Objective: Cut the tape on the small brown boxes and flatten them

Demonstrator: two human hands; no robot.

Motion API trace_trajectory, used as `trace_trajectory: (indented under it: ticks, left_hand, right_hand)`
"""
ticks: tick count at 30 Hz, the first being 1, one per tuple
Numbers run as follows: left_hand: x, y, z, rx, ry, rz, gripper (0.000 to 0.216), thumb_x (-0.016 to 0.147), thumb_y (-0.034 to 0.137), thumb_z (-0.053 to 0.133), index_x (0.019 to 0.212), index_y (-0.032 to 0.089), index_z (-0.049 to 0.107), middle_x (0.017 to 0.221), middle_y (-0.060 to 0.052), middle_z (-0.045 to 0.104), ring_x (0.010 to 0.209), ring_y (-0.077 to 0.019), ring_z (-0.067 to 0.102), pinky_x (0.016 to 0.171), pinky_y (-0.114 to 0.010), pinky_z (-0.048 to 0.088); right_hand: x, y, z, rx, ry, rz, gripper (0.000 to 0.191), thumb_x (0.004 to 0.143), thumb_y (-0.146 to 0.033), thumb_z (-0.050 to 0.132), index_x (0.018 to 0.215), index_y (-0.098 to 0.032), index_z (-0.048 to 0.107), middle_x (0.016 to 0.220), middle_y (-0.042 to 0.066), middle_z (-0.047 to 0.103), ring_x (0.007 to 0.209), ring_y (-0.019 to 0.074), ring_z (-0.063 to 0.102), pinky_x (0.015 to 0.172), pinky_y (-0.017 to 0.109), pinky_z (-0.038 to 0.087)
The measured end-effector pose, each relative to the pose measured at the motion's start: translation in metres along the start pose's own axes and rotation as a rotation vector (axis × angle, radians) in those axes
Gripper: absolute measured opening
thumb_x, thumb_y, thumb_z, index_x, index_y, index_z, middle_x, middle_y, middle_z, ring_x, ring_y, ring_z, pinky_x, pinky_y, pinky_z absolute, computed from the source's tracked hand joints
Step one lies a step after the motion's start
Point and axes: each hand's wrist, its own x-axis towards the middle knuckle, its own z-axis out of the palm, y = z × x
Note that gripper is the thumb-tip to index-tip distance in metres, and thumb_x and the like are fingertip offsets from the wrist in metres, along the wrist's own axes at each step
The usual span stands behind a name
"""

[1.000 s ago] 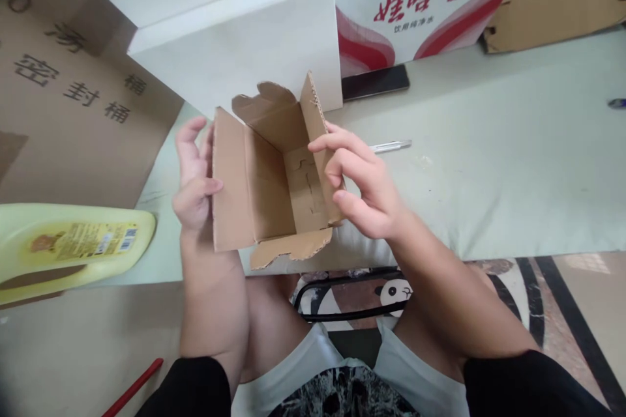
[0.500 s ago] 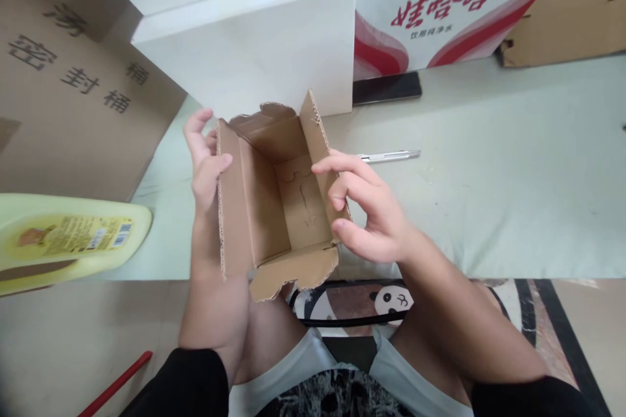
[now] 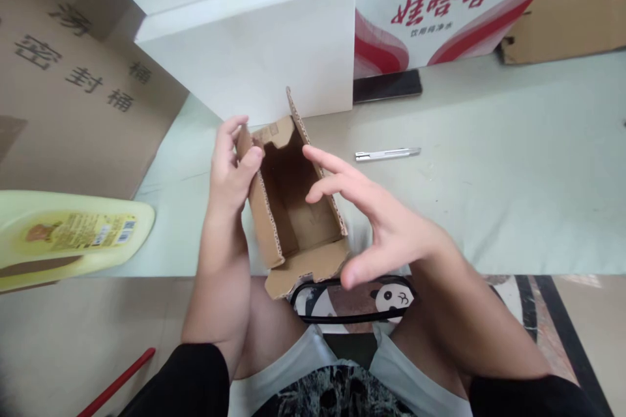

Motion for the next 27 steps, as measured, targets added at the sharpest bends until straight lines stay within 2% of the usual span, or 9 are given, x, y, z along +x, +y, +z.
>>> trace_trajectory:
  ticks: [2, 7, 10, 14, 16, 18, 21, 24, 27]
  left_hand:
    - [0.000, 0.002, 0.002, -0.013, -0.023, -0.020, 0.066, 0.085, 0.072, 0.068, 0.136, 0.032, 0.059, 0.136, -0.009, 0.061, 0.135, -0.0317, 0.054, 0.116, -0.048, 0.041]
    - [0.001, 0.007, 0.003, -0.098, -0.018, -0.074, 0.065, 0.082, 0.071, 0.072, 0.131, 0.031, 0.059, 0.134, -0.008, 0.060, 0.134, -0.0318, 0.054, 0.114, -0.047, 0.042]
    - [0.002, 0.009, -0.001, -0.322, 0.038, -0.133, 0.053, 0.081, 0.063, 0.075, 0.121, 0.033, 0.057, 0.120, -0.005, 0.063, 0.120, -0.0267, 0.062, 0.105, -0.043, 0.050]
    - [0.000, 0.009, -0.006, -0.642, 0.061, -0.175, 0.046, 0.078, 0.053, 0.077, 0.115, 0.037, 0.054, 0.107, 0.000, 0.065, 0.105, -0.0216, 0.066, 0.098, -0.039, 0.054]
    - [-0.001, 0.006, -0.006, -0.556, 0.063, -0.174, 0.049, 0.080, 0.056, 0.077, 0.120, 0.038, 0.055, 0.112, 0.000, 0.065, 0.108, -0.0218, 0.066, 0.100, -0.039, 0.053]
    - [-0.003, 0.004, -0.003, -0.358, 0.044, -0.155, 0.054, 0.084, 0.063, 0.073, 0.127, 0.038, 0.055, 0.122, -0.003, 0.064, 0.119, -0.0241, 0.063, 0.106, -0.041, 0.051]
    - [-0.003, 0.003, 0.002, -0.104, -0.031, -0.097, 0.063, 0.087, 0.072, 0.066, 0.137, 0.034, 0.056, 0.137, -0.007, 0.059, 0.136, -0.0292, 0.055, 0.117, -0.046, 0.044]
    - [-0.003, 0.009, 0.003, 0.041, -0.096, -0.036, 0.067, 0.089, 0.075, 0.061, 0.140, 0.032, 0.059, 0.144, -0.010, 0.054, 0.144, -0.0322, 0.048, 0.124, -0.050, 0.036]
    - [-0.003, 0.017, 0.003, 0.137, -0.153, -0.034, 0.061, 0.092, 0.073, 0.057, 0.134, 0.031, 0.068, 0.153, -0.011, 0.048, 0.148, -0.0332, 0.044, 0.127, -0.052, 0.032]
  right_hand:
    - [0.000, -0.003, -0.002, -0.011, -0.089, 0.035, 0.073, 0.075, -0.075, 0.076, 0.127, -0.027, 0.057, 0.175, 0.009, 0.025, 0.161, 0.0355, 0.028, 0.124, 0.049, 0.040]
    - [0.001, -0.007, 0.000, -0.086, -0.050, 0.044, 0.040, 0.087, -0.047, 0.079, 0.115, -0.027, 0.059, 0.172, 0.009, 0.032, 0.160, 0.0313, 0.030, 0.125, 0.049, 0.040]
    - [0.001, -0.006, 0.002, -0.105, -0.027, 0.054, 0.033, 0.088, -0.045, 0.077, 0.108, -0.027, 0.059, 0.170, 0.009, 0.037, 0.159, 0.0318, 0.032, 0.124, 0.052, 0.041]
    - [0.000, -0.003, 0.007, -0.139, 0.014, 0.075, 0.031, 0.091, -0.046, 0.073, 0.114, -0.029, 0.061, 0.169, 0.006, 0.038, 0.159, 0.0324, 0.033, 0.125, 0.056, 0.039]
    - [0.000, 0.001, 0.013, -0.168, 0.052, 0.092, 0.038, 0.093, -0.044, 0.070, 0.127, -0.031, 0.059, 0.171, 0.006, 0.035, 0.159, 0.0321, 0.032, 0.126, 0.057, 0.037]
    - [0.000, 0.004, 0.018, -0.178, 0.044, 0.091, 0.059, 0.093, -0.043, 0.069, 0.147, -0.032, 0.048, 0.171, 0.008, 0.034, 0.159, 0.0321, 0.033, 0.127, 0.058, 0.036]
    - [0.000, 0.008, 0.020, -0.208, -0.085, 0.065, 0.083, 0.089, -0.053, 0.073, 0.160, -0.028, 0.036, 0.168, 0.013, 0.041, 0.160, 0.0367, 0.030, 0.126, 0.062, 0.036]
    - [0.001, 0.008, 0.019, -0.263, -0.174, 0.061, 0.082, 0.087, -0.062, 0.073, 0.155, -0.024, 0.047, 0.166, 0.015, 0.044, 0.161, 0.0422, 0.023, 0.123, 0.068, 0.035]
    - [0.002, 0.008, 0.021, -0.263, -0.171, 0.062, 0.073, 0.093, -0.057, 0.068, 0.153, -0.020, 0.049, 0.165, 0.016, 0.044, 0.162, 0.0407, 0.021, 0.125, 0.067, 0.032]
